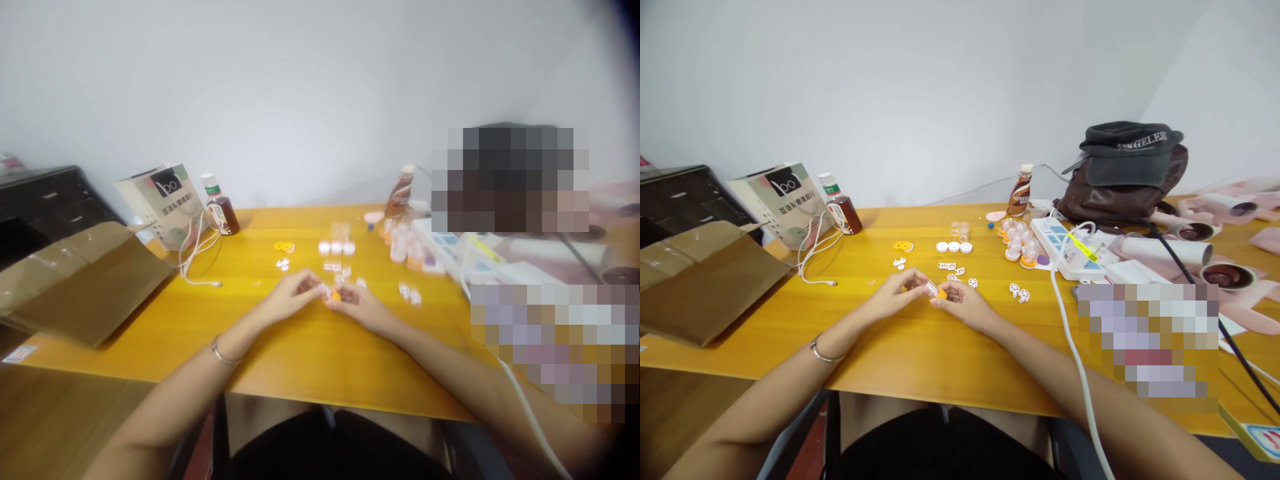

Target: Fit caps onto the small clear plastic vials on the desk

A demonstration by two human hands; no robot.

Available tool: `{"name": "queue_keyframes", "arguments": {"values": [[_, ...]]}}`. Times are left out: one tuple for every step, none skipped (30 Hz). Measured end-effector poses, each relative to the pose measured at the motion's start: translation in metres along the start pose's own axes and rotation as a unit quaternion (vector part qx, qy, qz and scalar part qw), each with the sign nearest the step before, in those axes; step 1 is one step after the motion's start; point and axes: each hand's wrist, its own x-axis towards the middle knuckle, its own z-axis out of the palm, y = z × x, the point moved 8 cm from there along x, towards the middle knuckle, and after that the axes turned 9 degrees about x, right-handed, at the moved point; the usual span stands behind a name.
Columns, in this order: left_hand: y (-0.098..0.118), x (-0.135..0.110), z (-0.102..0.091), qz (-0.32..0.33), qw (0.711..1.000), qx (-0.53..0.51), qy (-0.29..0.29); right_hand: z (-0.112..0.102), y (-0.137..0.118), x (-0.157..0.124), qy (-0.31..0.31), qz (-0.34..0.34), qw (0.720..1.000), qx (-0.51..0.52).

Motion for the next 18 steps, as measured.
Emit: {"name": "queue_keyframes", "arguments": {"values": [[0.003,0.000,0.003,0.014,1.000,-0.007,-0.019,0.000,0.000,0.000,-0.001,-0.001,1.000,-0.003],[0.007,0.000,0.005,0.034,0.999,-0.020,-0.034,0.000,-0.001,0.000,-0.002,-0.003,1.000,-0.004],[0.010,-0.001,0.005,0.053,0.997,-0.033,-0.039,0.001,-0.001,0.000,-0.004,-0.005,1.000,-0.004],[0.012,-0.001,0.003,0.061,0.997,-0.039,-0.030,0.001,-0.001,0.000,-0.006,-0.007,1.000,0.000],[0.011,-0.001,0.000,0.056,0.998,-0.031,-0.013,0.001,-0.001,0.000,-0.005,-0.010,1.000,0.006],[0.008,-0.001,-0.002,0.039,0.999,-0.012,0.006,0.000,-0.001,0.000,-0.003,-0.012,1.000,0.011],[0.004,-0.001,-0.003,0.016,1.000,0.013,0.019,0.000,-0.001,0.000,0.001,-0.011,1.000,0.013],[0.000,-0.001,-0.002,-0.005,0.999,0.039,0.022,0.000,-0.001,0.000,0.005,-0.009,1.000,0.011],[-0.003,-0.002,0.000,-0.019,0.998,0.058,0.016,0.000,-0.001,-0.001,0.006,-0.005,1.000,0.007],[-0.004,-0.002,0.002,-0.023,0.997,0.067,0.008,0.000,-0.001,-0.002,0.006,-0.001,1.000,0.003],[-0.003,-0.002,0.004,-0.020,0.998,0.067,0.002,0.001,-0.002,-0.003,0.001,0.002,1.000,0.000],[-0.002,-0.003,0.005,-0.011,0.998,0.062,0.004,0.003,-0.003,-0.004,-0.006,0.003,1.000,-0.001],[0.001,-0.003,0.005,0.002,0.998,0.054,0.010,0.004,-0.005,-0.005,-0.012,0.001,1.000,0.003],[0.004,-0.003,0.004,0.015,0.999,0.045,0.016,0.006,-0.007,-0.006,-0.019,-0.003,1.000,0.007],[0.006,-0.003,0.003,0.024,0.999,0.035,0.024,0.007,-0.008,-0.006,-0.023,-0.008,1.000,0.013],[0.007,-0.002,0.003,0.028,0.999,0.023,0.031,0.007,-0.009,-0.006,-0.023,-0.014,0.999,0.020],[0.006,-0.002,0.002,0.024,0.999,0.011,0.037,0.006,-0.008,-0.006,-0.021,-0.020,0.999,0.029],[0.004,-0.001,0.003,0.015,0.999,-0.002,0.043,0.006,-0.008,-0.004,-0.017,-0.026,0.999,0.042]]}}
